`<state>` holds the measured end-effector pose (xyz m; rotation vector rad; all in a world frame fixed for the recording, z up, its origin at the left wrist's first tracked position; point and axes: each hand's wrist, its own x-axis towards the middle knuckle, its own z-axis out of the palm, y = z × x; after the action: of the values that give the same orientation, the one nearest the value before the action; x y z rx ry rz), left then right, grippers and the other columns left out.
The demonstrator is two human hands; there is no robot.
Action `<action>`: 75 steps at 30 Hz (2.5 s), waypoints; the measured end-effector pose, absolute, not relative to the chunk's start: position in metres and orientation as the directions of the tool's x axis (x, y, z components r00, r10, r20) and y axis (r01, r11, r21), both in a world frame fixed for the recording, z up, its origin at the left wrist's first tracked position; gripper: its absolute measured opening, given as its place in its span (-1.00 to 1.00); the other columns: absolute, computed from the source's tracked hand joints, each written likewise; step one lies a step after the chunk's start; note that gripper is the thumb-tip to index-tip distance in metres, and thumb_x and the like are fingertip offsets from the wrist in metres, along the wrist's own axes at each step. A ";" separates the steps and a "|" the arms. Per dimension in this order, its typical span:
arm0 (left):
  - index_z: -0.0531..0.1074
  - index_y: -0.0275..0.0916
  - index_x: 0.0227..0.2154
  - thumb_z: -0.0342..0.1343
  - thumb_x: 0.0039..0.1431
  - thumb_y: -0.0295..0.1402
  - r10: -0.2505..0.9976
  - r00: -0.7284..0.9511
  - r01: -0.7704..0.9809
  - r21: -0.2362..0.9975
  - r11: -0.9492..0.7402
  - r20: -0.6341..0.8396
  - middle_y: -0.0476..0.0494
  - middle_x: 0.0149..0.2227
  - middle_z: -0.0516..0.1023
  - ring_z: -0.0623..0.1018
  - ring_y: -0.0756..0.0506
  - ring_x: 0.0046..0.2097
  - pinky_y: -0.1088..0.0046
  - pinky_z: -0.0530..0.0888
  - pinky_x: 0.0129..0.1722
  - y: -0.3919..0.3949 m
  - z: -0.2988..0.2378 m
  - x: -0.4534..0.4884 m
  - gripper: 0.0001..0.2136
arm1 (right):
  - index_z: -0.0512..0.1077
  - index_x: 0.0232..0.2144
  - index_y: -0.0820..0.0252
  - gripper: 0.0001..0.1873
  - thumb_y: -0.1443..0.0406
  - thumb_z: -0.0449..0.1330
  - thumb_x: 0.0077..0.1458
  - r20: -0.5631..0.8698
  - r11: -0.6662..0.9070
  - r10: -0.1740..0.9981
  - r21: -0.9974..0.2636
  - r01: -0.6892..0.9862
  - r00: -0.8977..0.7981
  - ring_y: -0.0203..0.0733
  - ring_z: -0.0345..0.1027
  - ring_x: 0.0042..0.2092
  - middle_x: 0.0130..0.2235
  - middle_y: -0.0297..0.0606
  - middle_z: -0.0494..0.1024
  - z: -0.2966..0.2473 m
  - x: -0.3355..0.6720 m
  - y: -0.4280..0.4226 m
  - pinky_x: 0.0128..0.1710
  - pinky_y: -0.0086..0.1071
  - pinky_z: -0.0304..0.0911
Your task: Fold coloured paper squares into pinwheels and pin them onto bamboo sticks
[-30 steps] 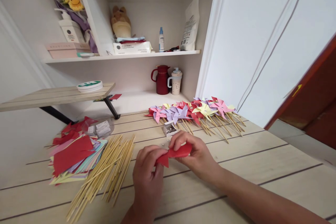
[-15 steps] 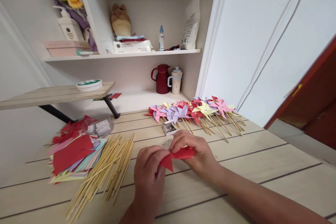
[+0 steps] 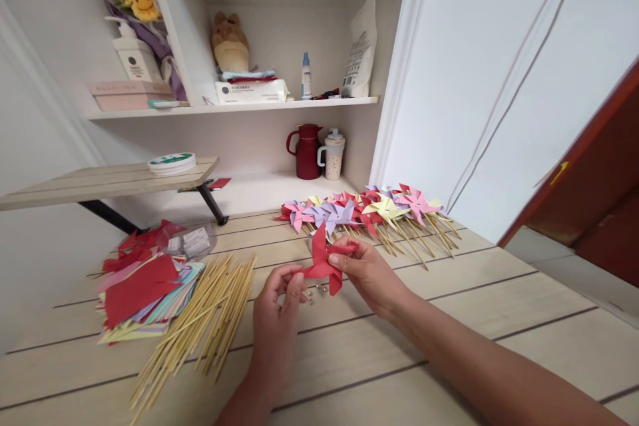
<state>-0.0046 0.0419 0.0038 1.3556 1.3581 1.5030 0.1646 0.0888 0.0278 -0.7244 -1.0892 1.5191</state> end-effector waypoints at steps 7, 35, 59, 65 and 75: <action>0.45 -0.21 -0.10 0.08 0.23 -0.06 0.918 -0.257 0.216 0.944 -0.251 0.303 -0.07 -0.35 0.53 0.54 -0.10 -0.30 0.38 0.46 -0.26 0.040 0.004 0.000 -0.66 | 0.38 -0.48 0.15 -0.64 0.18 0.48 -0.18 0.127 0.034 0.965 -0.927 -0.374 -0.228 -0.27 0.31 -0.47 -0.49 -0.42 0.44 0.030 0.168 0.092 -0.49 -0.34 0.28; 0.56 -0.22 -0.19 -0.06 0.34 -0.37 0.608 0.184 0.711 0.322 -0.625 0.773 -0.17 -0.32 0.68 0.62 -0.10 -0.30 0.31 0.44 -0.19 0.025 0.022 -0.019 -0.75 | 0.47 -0.47 0.12 -0.61 0.24 0.57 -0.34 0.114 0.069 0.990 -0.905 -0.420 -0.083 -0.30 0.39 -0.39 -0.45 -0.43 0.46 -0.009 0.186 0.125 -0.34 -0.37 0.43; 0.57 -0.23 -0.31 0.00 0.24 -0.45 0.975 -0.107 0.980 0.189 0.070 0.194 -0.21 -0.20 0.61 0.52 -0.14 -0.13 0.40 0.33 -0.13 0.044 0.026 -0.166 -0.78 | 0.52 -0.39 0.09 -0.63 0.28 0.56 -0.30 0.042 0.031 0.999 -0.882 -0.471 -0.012 -0.28 0.46 -0.33 -0.37 -0.39 0.53 0.000 0.192 0.127 -0.31 -0.40 0.48; 0.57 -0.20 -0.28 -0.03 0.29 -0.41 0.965 -0.094 0.991 0.116 0.067 0.246 -0.20 -0.20 0.58 0.51 -0.17 -0.09 0.38 0.33 -0.16 0.031 0.024 -0.170 -0.76 | 0.51 -0.39 0.09 -0.63 0.27 0.56 -0.29 0.037 0.018 0.999 -0.901 -0.433 -0.035 -0.24 0.49 -0.31 -0.36 -0.39 0.56 -0.007 0.192 0.129 -0.25 -0.37 0.48; 0.56 -0.22 -0.28 0.06 0.28 -0.31 0.982 -0.090 0.996 0.011 0.089 0.164 -0.24 -0.16 0.59 0.52 -0.20 -0.08 0.37 0.33 -0.19 0.034 0.019 -0.153 -0.82 | 0.52 -0.40 0.09 -0.65 0.29 0.55 -0.27 0.046 0.014 0.997 -0.900 -0.435 -0.063 -0.28 0.44 -0.36 -0.42 -0.42 0.51 -0.007 0.193 0.129 -0.27 -0.37 0.46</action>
<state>-0.1533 0.0341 0.0189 2.1922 2.3999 0.1940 0.1935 0.1287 -0.0074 -0.8154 -0.9346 1.4175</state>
